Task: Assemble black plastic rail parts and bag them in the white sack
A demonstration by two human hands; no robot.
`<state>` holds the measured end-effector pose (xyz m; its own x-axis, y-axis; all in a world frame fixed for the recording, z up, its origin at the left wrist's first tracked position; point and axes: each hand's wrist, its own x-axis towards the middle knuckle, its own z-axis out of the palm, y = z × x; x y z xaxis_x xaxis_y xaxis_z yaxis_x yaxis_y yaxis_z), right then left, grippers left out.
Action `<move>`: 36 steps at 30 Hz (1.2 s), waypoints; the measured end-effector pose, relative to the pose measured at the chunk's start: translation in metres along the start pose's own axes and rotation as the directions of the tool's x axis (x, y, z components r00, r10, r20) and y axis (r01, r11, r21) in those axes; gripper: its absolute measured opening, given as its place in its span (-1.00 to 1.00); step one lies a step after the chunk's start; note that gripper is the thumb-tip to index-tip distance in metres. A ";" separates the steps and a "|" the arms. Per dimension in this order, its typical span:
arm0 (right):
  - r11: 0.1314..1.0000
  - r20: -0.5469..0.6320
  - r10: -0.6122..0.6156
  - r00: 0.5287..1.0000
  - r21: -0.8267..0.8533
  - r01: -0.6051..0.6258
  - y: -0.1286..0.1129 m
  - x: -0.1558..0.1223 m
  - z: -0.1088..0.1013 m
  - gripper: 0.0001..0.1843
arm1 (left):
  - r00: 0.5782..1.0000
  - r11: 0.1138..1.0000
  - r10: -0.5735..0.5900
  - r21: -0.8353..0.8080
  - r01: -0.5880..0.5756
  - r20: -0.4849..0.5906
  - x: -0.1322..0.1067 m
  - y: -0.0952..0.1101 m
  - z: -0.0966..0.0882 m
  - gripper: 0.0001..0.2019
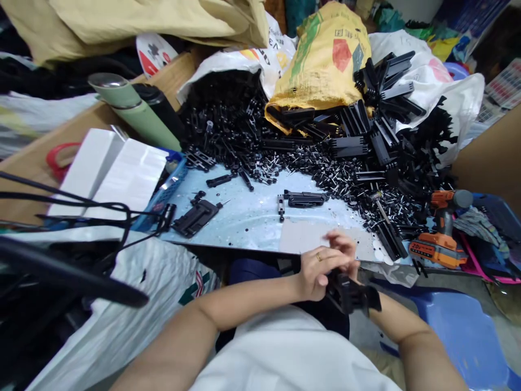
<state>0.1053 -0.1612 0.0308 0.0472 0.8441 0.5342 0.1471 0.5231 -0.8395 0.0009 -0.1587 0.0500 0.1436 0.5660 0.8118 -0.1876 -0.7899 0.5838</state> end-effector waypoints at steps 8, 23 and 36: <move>0.439 0.270 0.137 0.953 -0.879 0.186 0.077 0.139 -0.102 -0.47 | 0.742 0.572 -0.455 0.800 -0.181 0.493 0.001 -0.133 -0.021 -0.24; 0.862 0.315 0.247 0.916 -0.504 -0.059 0.083 0.044 -0.090 -0.51 | 0.356 -0.060 -0.901 0.886 0.460 -0.246 0.036 -0.130 -0.102 -0.66; 0.809 0.400 0.569 0.719 -0.430 -0.401 0.086 0.046 -0.024 -0.40 | 0.596 0.583 -0.785 0.526 0.620 0.168 -0.014 -0.097 -0.085 -0.67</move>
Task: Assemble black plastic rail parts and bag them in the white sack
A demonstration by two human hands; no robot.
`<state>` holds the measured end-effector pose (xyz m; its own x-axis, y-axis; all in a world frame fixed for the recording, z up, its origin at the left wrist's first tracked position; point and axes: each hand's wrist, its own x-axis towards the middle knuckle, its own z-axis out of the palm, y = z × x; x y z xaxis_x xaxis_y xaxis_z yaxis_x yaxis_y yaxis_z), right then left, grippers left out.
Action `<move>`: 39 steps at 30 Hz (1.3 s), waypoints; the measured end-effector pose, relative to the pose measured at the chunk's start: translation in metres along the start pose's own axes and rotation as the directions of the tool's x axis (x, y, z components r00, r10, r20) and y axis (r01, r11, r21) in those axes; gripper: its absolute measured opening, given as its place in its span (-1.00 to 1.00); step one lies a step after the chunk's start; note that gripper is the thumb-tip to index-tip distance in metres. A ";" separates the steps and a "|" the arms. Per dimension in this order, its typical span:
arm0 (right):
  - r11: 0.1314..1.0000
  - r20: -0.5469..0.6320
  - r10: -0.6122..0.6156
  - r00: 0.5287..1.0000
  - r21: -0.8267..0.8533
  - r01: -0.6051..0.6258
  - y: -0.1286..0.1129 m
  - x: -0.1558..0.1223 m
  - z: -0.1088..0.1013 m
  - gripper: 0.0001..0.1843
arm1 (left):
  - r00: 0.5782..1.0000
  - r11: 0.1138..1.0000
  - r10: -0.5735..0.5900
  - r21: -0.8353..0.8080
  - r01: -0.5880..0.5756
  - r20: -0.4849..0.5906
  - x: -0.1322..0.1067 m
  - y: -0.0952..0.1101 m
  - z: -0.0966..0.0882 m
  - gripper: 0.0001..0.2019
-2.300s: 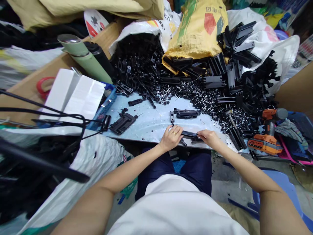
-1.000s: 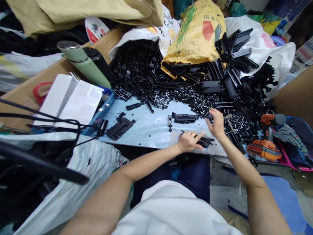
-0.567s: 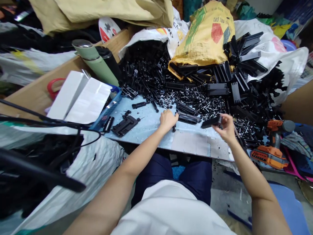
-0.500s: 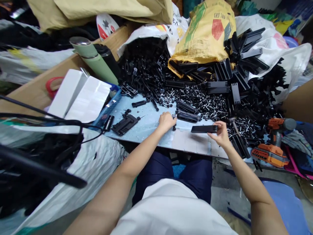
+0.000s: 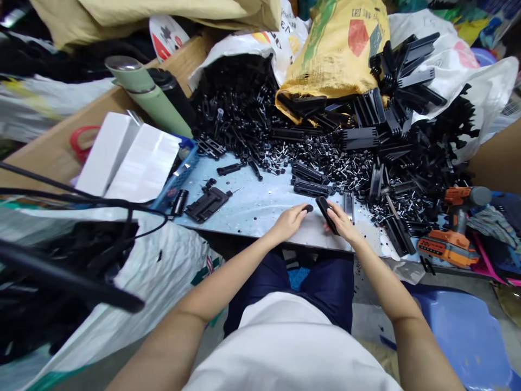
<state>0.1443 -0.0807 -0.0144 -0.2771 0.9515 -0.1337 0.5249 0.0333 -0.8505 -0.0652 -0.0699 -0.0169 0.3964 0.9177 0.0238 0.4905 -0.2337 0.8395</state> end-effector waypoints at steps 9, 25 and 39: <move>0.809 0.291 -0.245 0.925 -0.464 0.361 -0.027 -0.020 0.003 -0.71 | 0.965 0.982 0.024 -0.173 -0.072 -0.262 -0.023 -0.007 -0.003 -0.59; 0.958 -0.063 0.045 0.997 0.284 -0.026 -0.037 0.016 0.048 -0.41 | 0.946 0.941 -0.009 -0.323 -0.102 -0.323 -0.031 -0.004 0.012 -0.54; 0.959 -0.182 -0.204 0.962 0.162 0.234 -0.048 -0.013 0.042 -0.38 | 0.739 0.956 0.244 0.026 -0.294 -0.628 -0.029 0.034 0.019 -0.65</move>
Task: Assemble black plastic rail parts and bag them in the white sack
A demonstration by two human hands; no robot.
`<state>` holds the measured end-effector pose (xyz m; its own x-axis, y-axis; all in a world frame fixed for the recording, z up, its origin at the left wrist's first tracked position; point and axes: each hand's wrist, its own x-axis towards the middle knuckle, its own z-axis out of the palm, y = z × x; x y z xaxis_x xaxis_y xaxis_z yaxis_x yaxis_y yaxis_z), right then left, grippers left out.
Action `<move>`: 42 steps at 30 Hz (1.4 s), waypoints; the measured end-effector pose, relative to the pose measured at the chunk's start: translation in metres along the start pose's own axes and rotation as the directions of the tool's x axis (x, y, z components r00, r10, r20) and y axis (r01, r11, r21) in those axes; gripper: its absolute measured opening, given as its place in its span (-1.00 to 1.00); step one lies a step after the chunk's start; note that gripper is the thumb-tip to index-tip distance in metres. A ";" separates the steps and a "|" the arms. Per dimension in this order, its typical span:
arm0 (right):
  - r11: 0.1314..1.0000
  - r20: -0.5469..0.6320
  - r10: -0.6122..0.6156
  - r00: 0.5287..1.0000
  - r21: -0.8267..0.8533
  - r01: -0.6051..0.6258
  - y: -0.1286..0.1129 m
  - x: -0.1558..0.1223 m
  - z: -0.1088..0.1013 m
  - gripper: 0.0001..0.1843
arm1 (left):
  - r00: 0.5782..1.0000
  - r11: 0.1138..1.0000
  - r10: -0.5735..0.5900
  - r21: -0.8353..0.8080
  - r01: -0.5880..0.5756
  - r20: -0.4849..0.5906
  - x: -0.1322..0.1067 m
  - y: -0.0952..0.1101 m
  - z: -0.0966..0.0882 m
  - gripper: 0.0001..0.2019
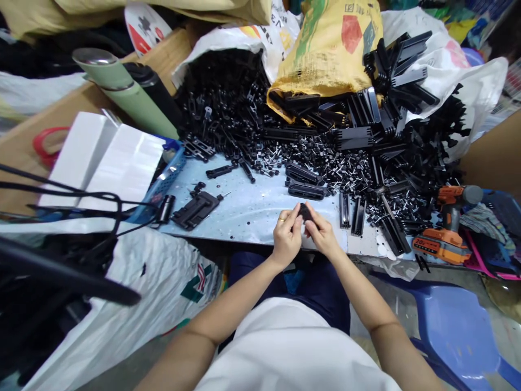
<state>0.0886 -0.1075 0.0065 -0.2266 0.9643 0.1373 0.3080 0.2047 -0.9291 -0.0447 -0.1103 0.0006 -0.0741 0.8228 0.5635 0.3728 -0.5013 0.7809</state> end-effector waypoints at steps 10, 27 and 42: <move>0.975 0.018 0.012 1.000 -0.222 -0.008 0.008 -0.004 0.011 -0.40 | 0.973 0.994 -0.106 -0.003 0.109 0.203 0.003 -0.029 -0.002 -0.56; 0.579 -0.722 -0.235 0.650 -0.642 -0.504 0.058 0.129 -0.278 -0.58 | 0.615 0.706 -0.093 0.488 -0.514 0.783 0.008 -0.027 0.014 -0.66; -0.075 -0.318 -0.016 0.948 -0.945 -0.318 -0.021 0.148 -0.299 -0.67 | 0.617 0.767 0.003 0.395 -0.506 0.787 -0.004 -0.040 0.016 -0.68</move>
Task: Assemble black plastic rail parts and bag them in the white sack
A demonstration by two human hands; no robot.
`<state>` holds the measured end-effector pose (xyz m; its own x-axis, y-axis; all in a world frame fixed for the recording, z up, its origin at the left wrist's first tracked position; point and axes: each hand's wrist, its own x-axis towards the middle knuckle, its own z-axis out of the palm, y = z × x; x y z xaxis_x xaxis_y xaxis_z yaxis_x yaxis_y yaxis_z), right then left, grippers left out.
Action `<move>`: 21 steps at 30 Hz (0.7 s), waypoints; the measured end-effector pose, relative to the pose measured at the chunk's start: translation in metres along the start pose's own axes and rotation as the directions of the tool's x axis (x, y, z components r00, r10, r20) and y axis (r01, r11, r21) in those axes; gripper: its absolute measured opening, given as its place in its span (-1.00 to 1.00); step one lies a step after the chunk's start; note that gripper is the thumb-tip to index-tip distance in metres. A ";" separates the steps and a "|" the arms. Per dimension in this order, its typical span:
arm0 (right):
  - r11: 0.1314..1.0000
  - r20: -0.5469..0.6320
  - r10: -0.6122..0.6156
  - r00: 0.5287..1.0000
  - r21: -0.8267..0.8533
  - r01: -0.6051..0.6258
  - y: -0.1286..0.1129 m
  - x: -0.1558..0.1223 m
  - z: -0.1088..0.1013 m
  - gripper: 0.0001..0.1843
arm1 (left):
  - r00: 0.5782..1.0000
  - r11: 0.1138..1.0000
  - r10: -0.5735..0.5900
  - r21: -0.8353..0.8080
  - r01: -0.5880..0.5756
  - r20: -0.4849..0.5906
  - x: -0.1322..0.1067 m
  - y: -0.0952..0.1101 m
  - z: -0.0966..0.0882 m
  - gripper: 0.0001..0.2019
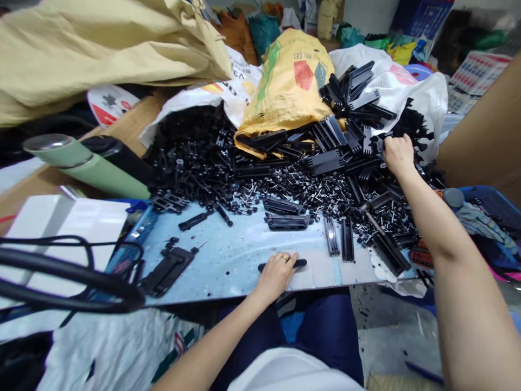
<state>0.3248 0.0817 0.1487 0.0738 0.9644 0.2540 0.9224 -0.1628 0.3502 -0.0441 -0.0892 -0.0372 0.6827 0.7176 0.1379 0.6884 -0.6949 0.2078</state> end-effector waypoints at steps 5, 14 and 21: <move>0.894 0.223 -0.430 0.875 -0.032 0.447 -0.082 -0.096 -0.060 -0.73 | 0.999 0.999 0.033 -0.008 -0.033 0.027 0.005 0.001 0.002 -0.74; 0.621 0.350 -0.784 0.512 0.453 0.640 -0.155 -0.239 -0.020 -0.64 | 0.986 0.986 0.031 -0.164 -0.004 0.163 0.013 0.000 -0.016 -0.73; 0.747 0.456 -0.665 0.591 0.411 0.523 -0.169 -0.249 -0.004 -0.57 | 0.975 0.985 0.046 -0.175 -0.007 0.218 0.015 0.000 -0.025 -0.62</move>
<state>0.1492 -0.1314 0.0300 -0.3967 0.7736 -0.4941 0.8832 0.4684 0.0244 -0.0397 -0.0774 -0.0107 0.7504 0.6575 -0.0675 0.6302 -0.6810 0.3729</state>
